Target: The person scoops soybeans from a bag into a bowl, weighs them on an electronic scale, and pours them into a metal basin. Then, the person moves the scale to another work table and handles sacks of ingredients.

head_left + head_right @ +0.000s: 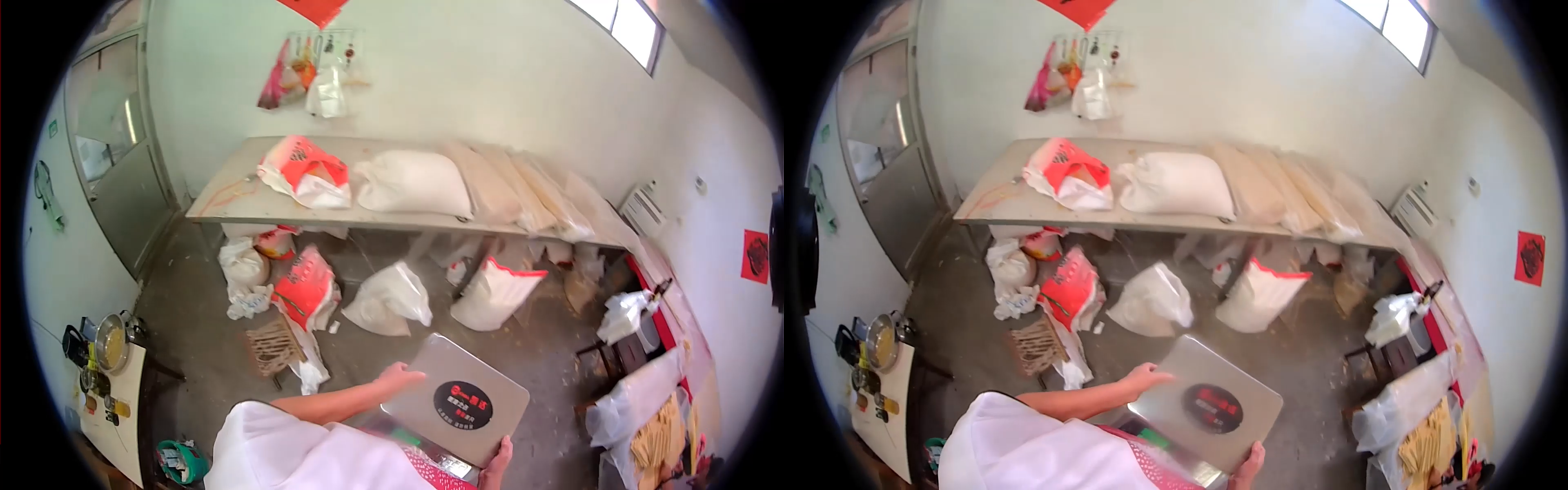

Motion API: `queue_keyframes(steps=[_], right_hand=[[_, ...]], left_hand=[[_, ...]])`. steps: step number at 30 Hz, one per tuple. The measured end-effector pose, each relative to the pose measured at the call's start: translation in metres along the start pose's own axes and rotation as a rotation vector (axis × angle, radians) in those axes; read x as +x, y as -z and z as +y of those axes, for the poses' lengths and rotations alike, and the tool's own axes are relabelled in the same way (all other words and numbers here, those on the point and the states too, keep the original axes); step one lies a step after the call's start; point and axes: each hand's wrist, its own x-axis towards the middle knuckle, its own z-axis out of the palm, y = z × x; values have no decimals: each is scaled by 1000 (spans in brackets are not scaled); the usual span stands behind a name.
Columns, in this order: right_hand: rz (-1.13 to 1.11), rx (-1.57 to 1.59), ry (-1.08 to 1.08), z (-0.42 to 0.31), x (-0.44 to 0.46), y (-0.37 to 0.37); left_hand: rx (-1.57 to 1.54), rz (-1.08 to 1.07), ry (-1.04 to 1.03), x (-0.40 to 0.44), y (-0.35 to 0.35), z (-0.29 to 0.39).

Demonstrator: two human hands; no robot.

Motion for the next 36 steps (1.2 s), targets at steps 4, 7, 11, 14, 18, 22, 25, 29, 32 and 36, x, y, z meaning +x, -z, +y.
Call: queue_keyframes(steps=[4,7,11,14,18,22,25,29,32,36], right_hand=[[-191,-116,3,28,43,-99],[-299,-182,-40,39,67,-159],[-397,-286,-97,52,100,-226],[-444,-345,-125,77,138,-275],[-478,-359,-144,100,184,-347],[-519,-356,-185,99,201,-428],[-574,-467,-164,101,224,-478],[-597,-491,-216,104,237,-544],[-607,-525,-233,114,242,-584],[-566,-532,-266,132,252,-634]], left_hand=[[-291,147,-12,-6,92,28],[-437,256,-73,-2,140,30],[-638,286,-8,11,182,33],[-672,341,-60,52,213,21],[-681,489,-114,118,260,33],[-671,448,-3,149,316,82],[-800,407,79,166,344,91],[-792,528,62,187,382,101],[-781,514,93,212,424,113],[-743,447,175,245,470,142]])
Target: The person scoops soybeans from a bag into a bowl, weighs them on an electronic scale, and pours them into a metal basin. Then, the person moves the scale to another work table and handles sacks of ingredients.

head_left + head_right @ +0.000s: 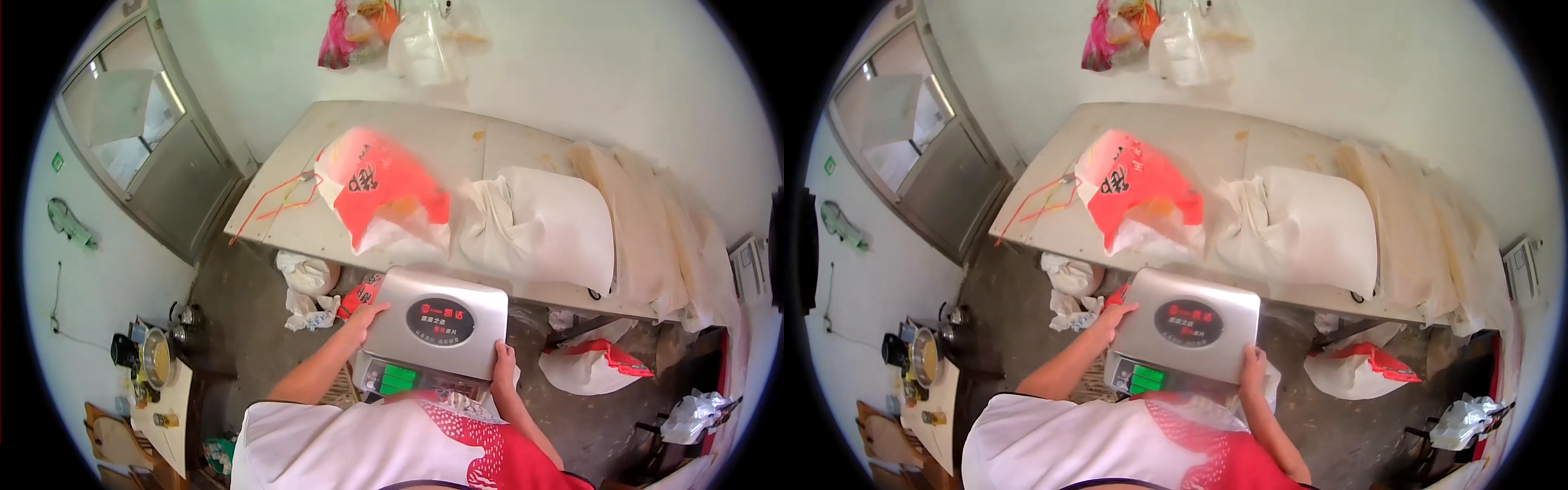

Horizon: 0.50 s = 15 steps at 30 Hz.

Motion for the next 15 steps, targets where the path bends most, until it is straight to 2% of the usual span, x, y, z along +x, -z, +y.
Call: queue_keyframes(steps=[3,5,8,15], right_hand=[[44,-9,13,3,39,-30],[61,-144,75,4,66,-50],[26,-87,20,-20,82,-98],[42,-139,-66,0,158,-202]], left_hand=[[20,-2,-52,33,0,35],[24,-16,-34,60,6,66],[41,33,21,92,32,97],[117,109,-20,145,68,197]])
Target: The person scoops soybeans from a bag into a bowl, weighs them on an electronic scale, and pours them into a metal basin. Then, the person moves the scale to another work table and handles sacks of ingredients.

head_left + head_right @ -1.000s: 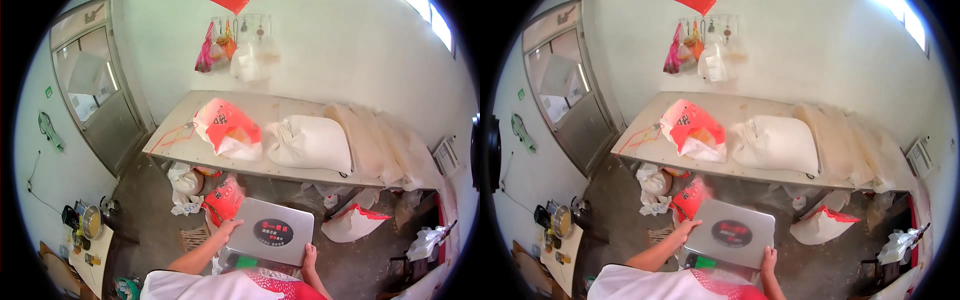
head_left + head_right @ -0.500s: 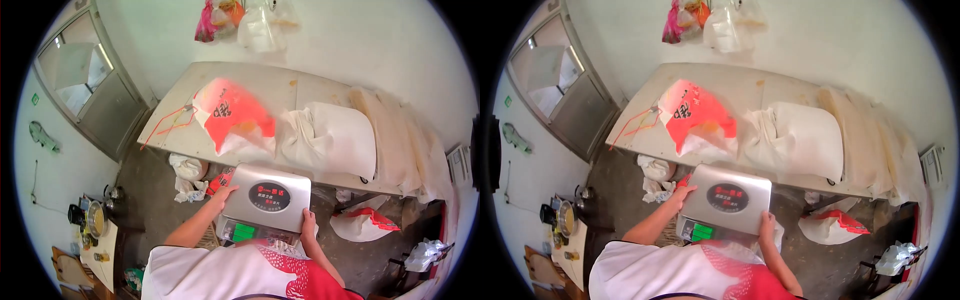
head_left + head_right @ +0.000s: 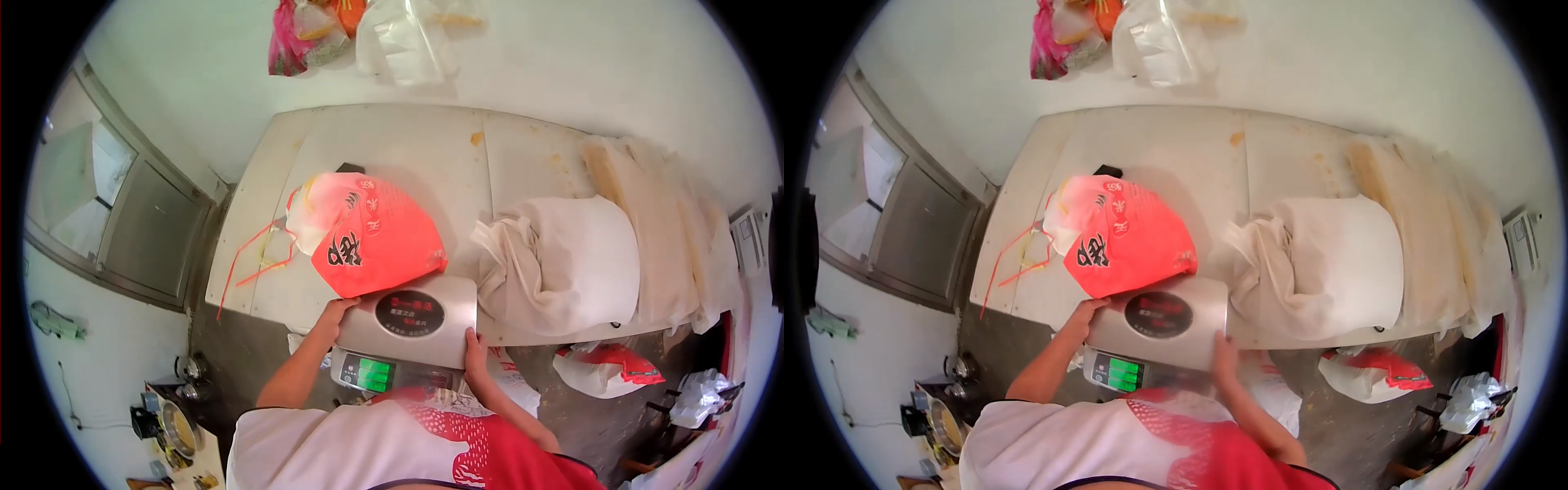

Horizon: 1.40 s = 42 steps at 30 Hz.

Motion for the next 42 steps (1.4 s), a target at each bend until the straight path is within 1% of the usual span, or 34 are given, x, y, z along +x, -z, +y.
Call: queue_keyframes(steps=[1,2,3,5,8,9,11,14,18,20,22,23,25,28,30,33,35,37,38,40,41,42], right_hand=[[-3,-6,-15,-13,0,-15],[-13,69,-8,-27,0,-28],[-1,74,-16,-31,4,-38],[22,9,32,-32,19,-59],[27,28,57,-58,45,-90],[10,32,82,-70,55,-99],[31,3,116,-80,91,-127],[13,8,137,-116,115,-145],[1,0,134,-126,115,-136],[7,-12,137,-119,90,-117],[-26,3,60,-106,66,-95],[-8,0,79,-94,56,-86],[10,-1,99,-80,41,-71],[-9,18,50,-71,34,-59],[47,-121,122,-64,41,-58],[12,-31,186,-68,59,-64],[34,-34,174,-78,68,-67],[54,-30,176,-82,74,-70],[41,16,140,-81,76,-70],[32,61,107,-76,79,-71],[40,18,97,-73,80,-70],[52,-23,87,-70,80,-69]], left_hand=[[12,38,18,10,8,10],[24,35,27,20,14,21],[13,32,19,27,20,29],[7,27,19,49,32,46],[16,59,-89,84,37,74],[16,58,-86,99,39,84],[62,113,-190,132,49,104],[26,79,-145,144,45,134],[83,147,-159,127,36,130],[33,108,-209,110,37,98],[-3,112,-216,88,37,64],[-5,115,-211,75,36,50],[10,168,-147,54,30,31],[-20,160,-146,45,26,17],[-8,156,-163,47,25,19],[55,133,-185,53,18,35],[103,125,-190,59,15,44],[227,93,-176,77,21,56],[229,93,-178,86,24,63],[540,159,-210,103,28,80],[541,152,-212,120,34,87],[620,222,-223,142,42,94]])
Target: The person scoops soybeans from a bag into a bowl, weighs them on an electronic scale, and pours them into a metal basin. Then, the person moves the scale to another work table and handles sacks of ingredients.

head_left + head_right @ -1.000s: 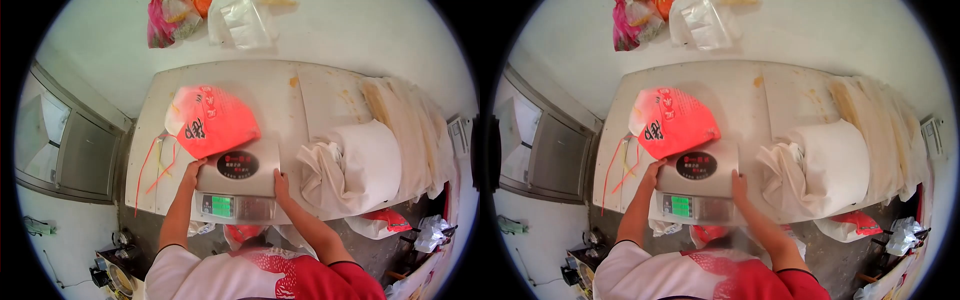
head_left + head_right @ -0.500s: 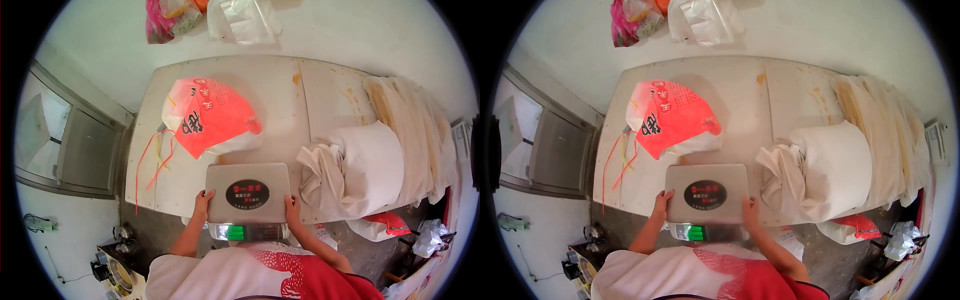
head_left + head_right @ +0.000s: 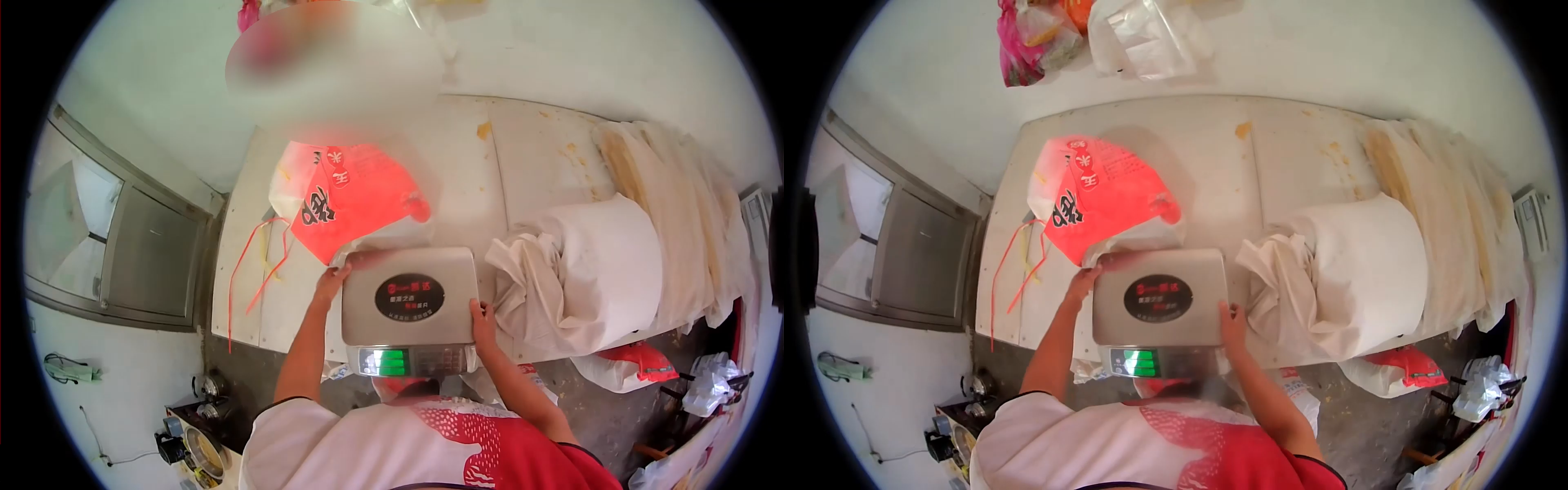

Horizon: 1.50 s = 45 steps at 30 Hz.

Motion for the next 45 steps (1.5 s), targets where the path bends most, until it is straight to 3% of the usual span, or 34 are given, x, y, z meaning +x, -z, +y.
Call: queue_keyframes(steps=[2,4,5,7,15,18,28,36,39,42,45], right_hand=[[-28,5,-27,-10,-7,4],[-43,10,-61,-6,-11,7],[-30,-72,23,4,-13,8],[-14,-159,101,8,-22,6],[35,34,-51,15,-32,5],[91,185,-53,24,-29,1],[-31,209,-117,-24,-5,-6],[-19,-15,-63,4,12,-2],[-14,12,-75,12,14,-3],[22,-375,14,18,13,-2],[-5,-261,-20,27,13,-1]], left_hand=[[92,45,-13,22,3,13],[-210,145,138,28,-1,37],[-205,125,135,40,-1,39],[-369,-45,38,61,2,38],[-503,-59,-147,111,0,97],[-528,-1,-176,111,38,98],[-546,287,-288,90,222,73],[-460,429,-400,124,314,67],[-288,497,-510,156,357,46],[463,677,-373,109,344,79],[1303,696,-106,34,317,109]])
